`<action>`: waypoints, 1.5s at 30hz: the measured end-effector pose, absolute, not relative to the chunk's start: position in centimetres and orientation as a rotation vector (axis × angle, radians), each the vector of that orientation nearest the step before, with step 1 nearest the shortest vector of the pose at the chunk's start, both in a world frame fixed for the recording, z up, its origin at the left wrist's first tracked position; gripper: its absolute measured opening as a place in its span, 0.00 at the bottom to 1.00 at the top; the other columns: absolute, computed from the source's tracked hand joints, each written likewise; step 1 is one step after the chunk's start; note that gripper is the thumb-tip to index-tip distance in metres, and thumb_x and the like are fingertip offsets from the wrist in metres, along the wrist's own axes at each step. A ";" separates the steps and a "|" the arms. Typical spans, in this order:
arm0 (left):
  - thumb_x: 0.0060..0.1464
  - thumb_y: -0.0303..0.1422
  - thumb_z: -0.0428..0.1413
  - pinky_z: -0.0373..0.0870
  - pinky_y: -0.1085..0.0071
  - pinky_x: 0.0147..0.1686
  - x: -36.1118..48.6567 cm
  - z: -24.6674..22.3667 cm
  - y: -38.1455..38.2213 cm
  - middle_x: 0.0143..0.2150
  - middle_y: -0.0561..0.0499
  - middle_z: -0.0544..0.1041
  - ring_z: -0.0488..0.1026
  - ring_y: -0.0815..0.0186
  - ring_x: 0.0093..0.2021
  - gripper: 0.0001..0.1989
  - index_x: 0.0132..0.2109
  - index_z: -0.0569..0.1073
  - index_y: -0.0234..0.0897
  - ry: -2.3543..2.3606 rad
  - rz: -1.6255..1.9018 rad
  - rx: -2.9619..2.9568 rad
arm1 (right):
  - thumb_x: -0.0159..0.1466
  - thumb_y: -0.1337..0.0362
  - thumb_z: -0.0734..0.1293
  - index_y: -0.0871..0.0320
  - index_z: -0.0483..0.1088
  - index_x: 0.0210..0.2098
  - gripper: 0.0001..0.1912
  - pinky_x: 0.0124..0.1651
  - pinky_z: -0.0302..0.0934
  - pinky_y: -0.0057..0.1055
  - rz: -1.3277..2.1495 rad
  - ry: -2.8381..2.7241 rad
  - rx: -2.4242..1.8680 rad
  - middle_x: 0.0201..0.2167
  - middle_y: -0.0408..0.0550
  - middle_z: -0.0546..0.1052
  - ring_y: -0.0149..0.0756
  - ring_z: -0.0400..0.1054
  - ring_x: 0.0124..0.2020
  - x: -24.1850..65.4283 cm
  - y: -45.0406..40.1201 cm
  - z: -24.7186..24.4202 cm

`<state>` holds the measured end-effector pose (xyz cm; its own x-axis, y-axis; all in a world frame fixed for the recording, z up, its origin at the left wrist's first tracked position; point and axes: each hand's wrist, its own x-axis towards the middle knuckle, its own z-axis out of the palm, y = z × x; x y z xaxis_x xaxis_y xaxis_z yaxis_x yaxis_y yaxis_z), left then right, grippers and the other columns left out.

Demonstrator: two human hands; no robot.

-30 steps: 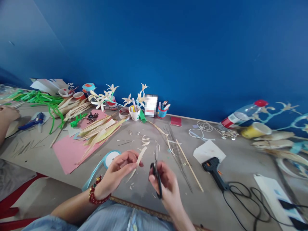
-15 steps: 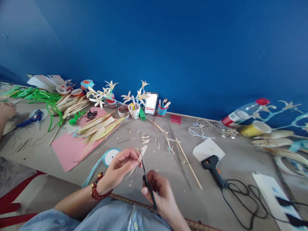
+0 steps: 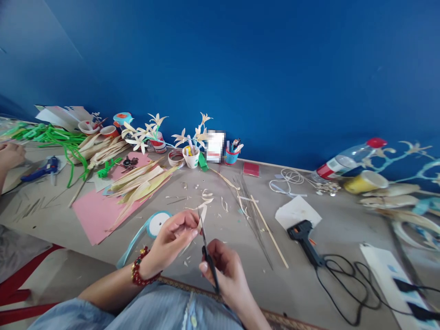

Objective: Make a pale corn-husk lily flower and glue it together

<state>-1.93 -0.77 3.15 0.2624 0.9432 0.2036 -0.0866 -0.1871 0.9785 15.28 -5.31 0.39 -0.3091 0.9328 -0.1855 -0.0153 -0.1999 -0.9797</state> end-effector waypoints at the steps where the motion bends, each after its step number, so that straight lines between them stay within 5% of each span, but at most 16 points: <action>1: 0.58 0.28 0.54 0.64 0.70 0.37 -1.9 3.2 -0.8 0.33 0.49 0.73 0.69 0.65 0.35 0.07 0.31 0.67 0.36 0.863 1.170 1.421 | 0.55 0.37 0.69 0.57 0.62 0.27 0.29 0.26 0.48 0.26 1.613 -1.289 -1.149 0.22 0.41 0.66 0.29 0.56 0.23 15.2 -5.3 0.4; 45: 0.59 0.36 0.57 0.68 0.69 0.38 -3.2 4.1 -0.3 0.36 0.47 0.75 0.74 0.65 0.36 0.10 0.33 0.70 0.34 0.787 1.033 1.209 | 0.54 0.35 0.67 0.55 0.58 0.24 0.30 0.24 0.46 0.27 1.527 -1.417 -1.189 0.19 0.39 0.63 0.29 0.53 0.21 16.5 -5.5 -0.6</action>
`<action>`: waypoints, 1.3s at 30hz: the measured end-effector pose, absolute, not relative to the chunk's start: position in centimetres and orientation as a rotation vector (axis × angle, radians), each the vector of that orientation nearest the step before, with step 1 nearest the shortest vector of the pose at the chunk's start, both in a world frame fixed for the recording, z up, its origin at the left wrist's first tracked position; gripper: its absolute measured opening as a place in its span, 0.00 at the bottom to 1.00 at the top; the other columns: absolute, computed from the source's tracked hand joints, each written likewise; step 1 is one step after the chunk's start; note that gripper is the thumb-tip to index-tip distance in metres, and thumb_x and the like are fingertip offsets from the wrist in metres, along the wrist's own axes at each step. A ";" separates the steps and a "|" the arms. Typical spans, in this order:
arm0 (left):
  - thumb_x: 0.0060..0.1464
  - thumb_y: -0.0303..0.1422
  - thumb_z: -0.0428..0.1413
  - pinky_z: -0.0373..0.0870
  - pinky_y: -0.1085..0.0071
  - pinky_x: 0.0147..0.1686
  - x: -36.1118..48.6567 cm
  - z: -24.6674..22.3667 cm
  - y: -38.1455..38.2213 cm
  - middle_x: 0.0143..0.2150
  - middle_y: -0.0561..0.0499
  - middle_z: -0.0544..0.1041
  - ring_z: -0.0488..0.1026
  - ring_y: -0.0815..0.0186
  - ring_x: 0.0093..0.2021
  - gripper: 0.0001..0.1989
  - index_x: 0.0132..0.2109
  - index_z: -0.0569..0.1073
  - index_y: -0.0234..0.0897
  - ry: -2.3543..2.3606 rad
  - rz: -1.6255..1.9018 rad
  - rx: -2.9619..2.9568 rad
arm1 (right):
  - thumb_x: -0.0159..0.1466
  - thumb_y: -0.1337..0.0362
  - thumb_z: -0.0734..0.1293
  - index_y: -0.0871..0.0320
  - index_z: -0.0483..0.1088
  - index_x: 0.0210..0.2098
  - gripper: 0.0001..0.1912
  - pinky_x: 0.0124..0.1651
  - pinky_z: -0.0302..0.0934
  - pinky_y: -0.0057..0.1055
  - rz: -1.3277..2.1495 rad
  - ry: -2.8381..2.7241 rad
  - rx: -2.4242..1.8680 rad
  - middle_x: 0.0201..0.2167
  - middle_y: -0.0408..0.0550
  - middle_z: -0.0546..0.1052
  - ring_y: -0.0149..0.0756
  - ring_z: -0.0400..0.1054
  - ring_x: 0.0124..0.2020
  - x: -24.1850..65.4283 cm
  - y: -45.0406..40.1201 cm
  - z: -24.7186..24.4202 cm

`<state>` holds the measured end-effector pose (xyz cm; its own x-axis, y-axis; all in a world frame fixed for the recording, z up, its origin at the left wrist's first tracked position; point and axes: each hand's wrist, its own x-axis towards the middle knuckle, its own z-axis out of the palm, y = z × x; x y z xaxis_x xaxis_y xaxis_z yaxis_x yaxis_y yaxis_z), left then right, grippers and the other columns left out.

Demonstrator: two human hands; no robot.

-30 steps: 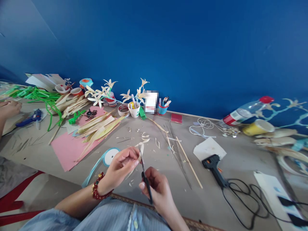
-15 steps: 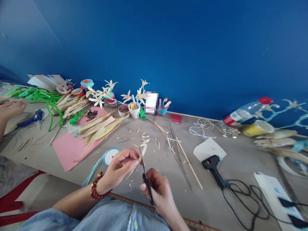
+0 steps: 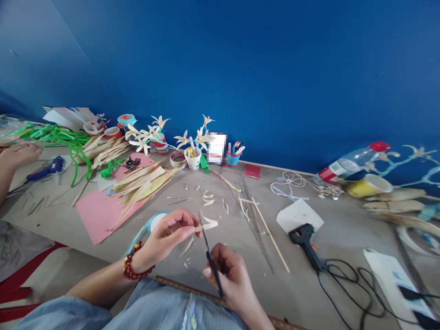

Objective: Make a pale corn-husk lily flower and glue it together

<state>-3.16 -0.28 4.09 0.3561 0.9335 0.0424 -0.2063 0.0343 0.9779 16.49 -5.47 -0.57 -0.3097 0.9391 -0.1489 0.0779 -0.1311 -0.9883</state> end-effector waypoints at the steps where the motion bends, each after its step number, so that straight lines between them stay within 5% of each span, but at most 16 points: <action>1: 0.59 0.36 0.57 0.69 0.69 0.38 -3.2 4.1 -0.2 0.37 0.47 0.75 0.74 0.65 0.35 0.10 0.33 0.70 0.34 0.786 1.029 1.190 | 0.54 0.34 0.67 0.55 0.58 0.25 0.30 0.24 0.46 0.27 1.524 -1.426 -1.198 0.19 0.39 0.63 0.29 0.53 0.21 16.6 -5.5 -0.6; 25: 0.50 0.35 0.65 0.72 0.71 0.34 -4.0 4.4 1.2 0.32 0.51 0.74 0.73 0.69 0.30 0.13 0.31 0.69 0.33 0.668 1.000 0.889 | 0.53 0.33 0.66 0.54 0.57 0.22 0.31 0.23 0.44 0.27 1.500 -1.544 -1.255 0.18 0.38 0.59 0.29 0.49 0.21 17.3 -5.4 -0.3; 39: 0.53 0.32 0.64 0.71 0.72 0.37 -4.6 4.1 1.8 0.33 0.51 0.75 0.77 0.68 0.33 0.10 0.33 0.70 0.33 0.671 0.932 0.981 | 0.54 0.36 0.67 0.54 0.53 0.22 0.30 0.22 0.43 0.26 1.507 -1.602 -1.246 0.19 0.37 0.56 0.28 0.48 0.21 17.9 -5.0 -0.4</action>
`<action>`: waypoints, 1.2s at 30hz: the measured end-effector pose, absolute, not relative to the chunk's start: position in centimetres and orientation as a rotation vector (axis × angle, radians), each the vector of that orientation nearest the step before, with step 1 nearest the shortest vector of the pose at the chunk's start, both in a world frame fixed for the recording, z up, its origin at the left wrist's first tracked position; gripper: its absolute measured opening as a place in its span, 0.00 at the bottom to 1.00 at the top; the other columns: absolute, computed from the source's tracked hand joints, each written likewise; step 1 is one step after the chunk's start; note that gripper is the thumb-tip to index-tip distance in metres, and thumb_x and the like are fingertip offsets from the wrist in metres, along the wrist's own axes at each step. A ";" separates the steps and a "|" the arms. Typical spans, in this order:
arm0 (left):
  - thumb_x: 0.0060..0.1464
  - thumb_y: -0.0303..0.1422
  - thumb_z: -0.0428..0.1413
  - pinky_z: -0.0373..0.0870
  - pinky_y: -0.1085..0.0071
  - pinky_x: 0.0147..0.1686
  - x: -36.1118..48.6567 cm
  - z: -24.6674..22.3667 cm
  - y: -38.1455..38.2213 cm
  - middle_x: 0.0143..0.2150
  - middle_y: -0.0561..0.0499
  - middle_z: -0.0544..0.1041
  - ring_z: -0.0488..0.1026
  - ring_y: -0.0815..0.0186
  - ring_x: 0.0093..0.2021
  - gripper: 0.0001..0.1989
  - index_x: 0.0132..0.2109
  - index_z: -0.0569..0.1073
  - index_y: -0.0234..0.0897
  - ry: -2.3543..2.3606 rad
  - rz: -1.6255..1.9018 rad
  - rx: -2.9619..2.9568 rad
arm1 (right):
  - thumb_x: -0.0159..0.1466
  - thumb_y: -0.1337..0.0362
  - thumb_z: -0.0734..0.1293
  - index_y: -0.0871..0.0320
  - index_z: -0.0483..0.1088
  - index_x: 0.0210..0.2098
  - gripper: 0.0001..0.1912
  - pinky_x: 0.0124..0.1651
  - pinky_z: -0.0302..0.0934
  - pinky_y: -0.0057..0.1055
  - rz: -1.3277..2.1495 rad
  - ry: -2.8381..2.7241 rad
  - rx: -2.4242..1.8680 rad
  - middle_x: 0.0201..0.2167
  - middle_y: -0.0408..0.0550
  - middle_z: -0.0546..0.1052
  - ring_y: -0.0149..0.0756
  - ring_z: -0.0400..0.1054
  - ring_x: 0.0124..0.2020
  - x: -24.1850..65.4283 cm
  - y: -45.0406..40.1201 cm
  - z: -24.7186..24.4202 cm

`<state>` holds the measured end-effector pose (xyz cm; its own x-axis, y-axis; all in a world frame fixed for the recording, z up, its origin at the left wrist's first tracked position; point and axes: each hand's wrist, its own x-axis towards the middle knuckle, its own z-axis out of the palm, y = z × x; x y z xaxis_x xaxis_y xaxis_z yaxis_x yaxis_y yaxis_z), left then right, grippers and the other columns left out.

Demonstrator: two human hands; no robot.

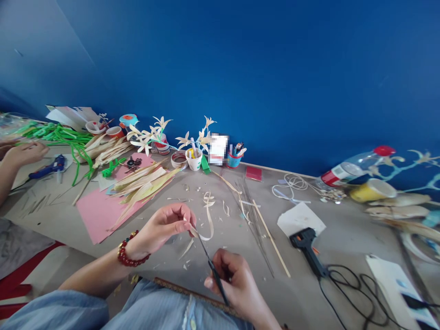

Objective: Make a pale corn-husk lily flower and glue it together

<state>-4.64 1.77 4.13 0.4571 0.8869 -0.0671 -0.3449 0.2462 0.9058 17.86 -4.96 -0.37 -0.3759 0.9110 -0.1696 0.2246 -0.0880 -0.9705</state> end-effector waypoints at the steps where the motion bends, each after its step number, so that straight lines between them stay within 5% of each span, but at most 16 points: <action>1: 0.54 0.33 0.63 0.71 0.72 0.37 -4.7 4.2 1.8 0.33 0.51 0.75 0.77 0.67 0.33 0.10 0.33 0.70 0.33 0.675 0.927 1.001 | 0.54 0.36 0.67 0.54 0.53 0.22 0.30 0.22 0.43 0.26 1.508 -1.604 -1.247 0.19 0.37 0.56 0.28 0.47 0.21 17.9 -4.9 -0.3; 12: 0.55 0.35 0.62 0.73 0.68 0.39 -5.3 4.7 2.2 0.36 0.49 0.74 0.77 0.66 0.35 0.11 0.34 0.69 0.34 0.682 0.863 1.137 | 0.50 0.31 0.67 0.54 0.54 0.21 0.34 0.23 0.42 0.27 1.492 -1.656 -1.264 0.19 0.36 0.55 0.28 0.48 0.21 18.4 -4.6 0.1; 29: 0.54 0.32 0.63 0.71 0.70 0.37 -5.3 4.3 2.1 0.34 0.50 0.75 0.77 0.67 0.33 0.09 0.33 0.70 0.33 0.613 0.874 1.033 | 0.52 0.38 0.71 0.55 0.57 0.22 0.29 0.21 0.46 0.25 1.566 -1.505 -1.193 0.17 0.38 0.63 0.27 0.52 0.19 18.8 -4.8 -1.2; 36: 0.52 0.33 0.64 0.68 0.74 0.35 -3.7 3.4 1.1 0.32 0.53 0.72 0.73 0.71 0.30 0.11 0.31 0.70 0.33 0.646 0.970 0.833 | 0.53 0.53 0.76 0.55 0.69 0.38 0.20 0.28 0.59 0.26 1.438 -1.112 -1.070 0.33 0.48 0.78 0.31 0.64 0.27 16.3 -4.1 0.0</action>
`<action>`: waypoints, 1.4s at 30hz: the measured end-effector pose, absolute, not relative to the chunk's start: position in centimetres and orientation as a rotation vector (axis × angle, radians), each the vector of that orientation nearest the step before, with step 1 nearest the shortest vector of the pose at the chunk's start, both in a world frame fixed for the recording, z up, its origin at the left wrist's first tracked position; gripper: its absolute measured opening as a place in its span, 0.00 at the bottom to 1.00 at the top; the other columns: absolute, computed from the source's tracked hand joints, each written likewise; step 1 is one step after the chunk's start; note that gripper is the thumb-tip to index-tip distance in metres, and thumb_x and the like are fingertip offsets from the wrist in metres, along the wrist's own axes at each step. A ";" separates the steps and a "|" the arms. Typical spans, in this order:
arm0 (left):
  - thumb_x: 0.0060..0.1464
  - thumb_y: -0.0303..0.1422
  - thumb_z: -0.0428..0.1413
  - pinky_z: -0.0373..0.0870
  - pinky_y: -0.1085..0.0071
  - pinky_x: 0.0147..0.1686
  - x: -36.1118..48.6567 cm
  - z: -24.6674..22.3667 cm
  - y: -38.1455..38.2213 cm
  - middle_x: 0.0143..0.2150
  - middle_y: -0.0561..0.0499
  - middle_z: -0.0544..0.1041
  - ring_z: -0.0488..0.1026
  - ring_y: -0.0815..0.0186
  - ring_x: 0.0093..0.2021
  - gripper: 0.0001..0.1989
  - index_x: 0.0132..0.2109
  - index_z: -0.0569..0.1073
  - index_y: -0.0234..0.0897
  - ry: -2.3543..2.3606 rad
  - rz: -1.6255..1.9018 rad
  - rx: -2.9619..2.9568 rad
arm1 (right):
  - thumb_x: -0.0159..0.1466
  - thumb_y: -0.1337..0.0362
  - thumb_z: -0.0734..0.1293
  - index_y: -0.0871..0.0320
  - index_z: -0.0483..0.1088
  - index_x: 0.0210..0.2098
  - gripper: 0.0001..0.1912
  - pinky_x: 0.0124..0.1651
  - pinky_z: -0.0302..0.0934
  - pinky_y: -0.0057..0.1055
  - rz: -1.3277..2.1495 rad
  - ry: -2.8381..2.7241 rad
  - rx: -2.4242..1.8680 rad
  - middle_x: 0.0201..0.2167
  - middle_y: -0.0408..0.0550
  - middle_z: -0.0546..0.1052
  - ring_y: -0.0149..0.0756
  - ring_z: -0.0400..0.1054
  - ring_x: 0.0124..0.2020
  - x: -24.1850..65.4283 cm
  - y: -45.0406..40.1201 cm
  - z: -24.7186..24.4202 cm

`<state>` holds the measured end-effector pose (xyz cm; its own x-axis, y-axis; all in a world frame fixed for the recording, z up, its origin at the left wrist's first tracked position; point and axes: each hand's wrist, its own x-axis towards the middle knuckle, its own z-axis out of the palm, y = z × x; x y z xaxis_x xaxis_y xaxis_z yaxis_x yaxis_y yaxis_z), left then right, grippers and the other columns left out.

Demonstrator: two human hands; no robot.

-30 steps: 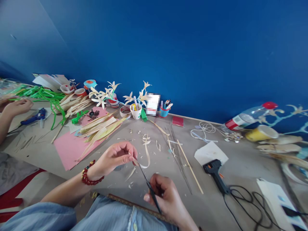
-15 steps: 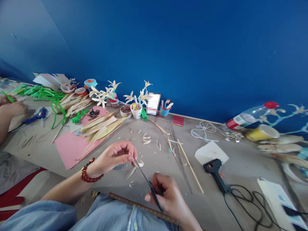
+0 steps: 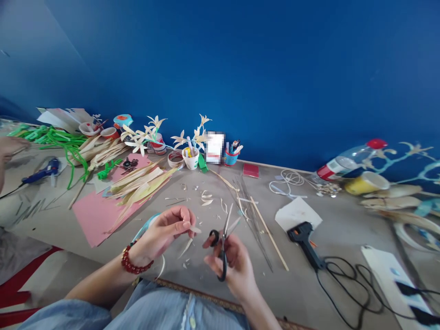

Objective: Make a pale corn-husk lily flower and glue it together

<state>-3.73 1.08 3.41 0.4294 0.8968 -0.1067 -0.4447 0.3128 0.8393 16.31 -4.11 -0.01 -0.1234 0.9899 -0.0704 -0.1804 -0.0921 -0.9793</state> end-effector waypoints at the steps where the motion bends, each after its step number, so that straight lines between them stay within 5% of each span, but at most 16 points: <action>1: 0.52 0.33 0.65 0.68 0.74 0.35 -3.4 3.3 0.9 0.32 0.53 0.72 0.73 0.71 0.30 0.11 0.31 0.71 0.33 0.653 0.966 0.802 | 0.53 0.54 0.77 0.54 0.69 0.38 0.19 0.26 0.58 0.25 1.422 -1.041 -1.058 0.34 0.47 0.77 0.29 0.63 0.25 15.7 -3.9 0.2; 21: 0.59 0.36 0.57 0.65 0.70 0.40 -3.8 2.6 1.4 0.34 0.48 0.74 0.70 0.65 0.36 0.09 0.37 0.75 0.33 0.711 0.832 1.107 | 0.51 0.57 0.77 0.56 0.66 0.32 0.18 0.18 0.44 0.23 1.514 -0.766 -1.007 0.25 0.38 0.68 0.20 0.51 0.16 15.4 -1.9 1.3; 29: 0.53 0.37 0.62 0.59 0.74 0.31 -3.5 2.8 1.8 0.28 0.52 0.71 0.65 0.69 0.30 0.10 0.32 0.73 0.34 0.790 0.713 1.145 | 0.51 0.57 0.77 0.56 0.66 0.31 0.19 0.17 0.46 0.23 1.556 -0.775 -1.024 0.27 0.39 0.68 0.21 0.51 0.16 15.3 -1.3 1.2; 33: 0.54 0.37 0.61 0.61 0.74 0.33 -3.4 2.4 1.7 0.29 0.51 0.72 0.66 0.69 0.31 0.10 0.33 0.73 0.34 0.802 0.802 1.089 | 0.54 0.52 0.74 0.57 0.69 0.34 0.17 0.22 0.54 0.25 1.351 -1.020 -1.256 0.30 0.45 0.73 0.28 0.61 0.22 16.8 -1.0 0.0; 37: 0.54 0.35 0.61 0.64 0.73 0.38 -3.6 1.9 1.8 0.31 0.51 0.74 0.69 0.68 0.34 0.08 0.34 0.74 0.35 0.790 0.912 1.033 | 0.54 0.53 0.72 0.55 0.68 0.28 0.14 0.26 0.56 0.29 1.023 -1.637 -1.685 0.23 0.42 0.72 0.33 0.64 0.23 18.8 -1.6 -2.1; 42: 0.54 0.35 0.62 0.65 0.72 0.40 -3.6 1.9 2.0 0.31 0.51 0.74 0.70 0.68 0.34 0.07 0.35 0.75 0.36 0.767 0.940 1.004 | 0.57 0.61 0.70 0.55 0.69 0.37 0.10 0.30 0.58 0.31 0.569 -2.270 -1.938 0.40 0.49 0.77 0.42 0.74 0.34 19.0 -3.1 -2.8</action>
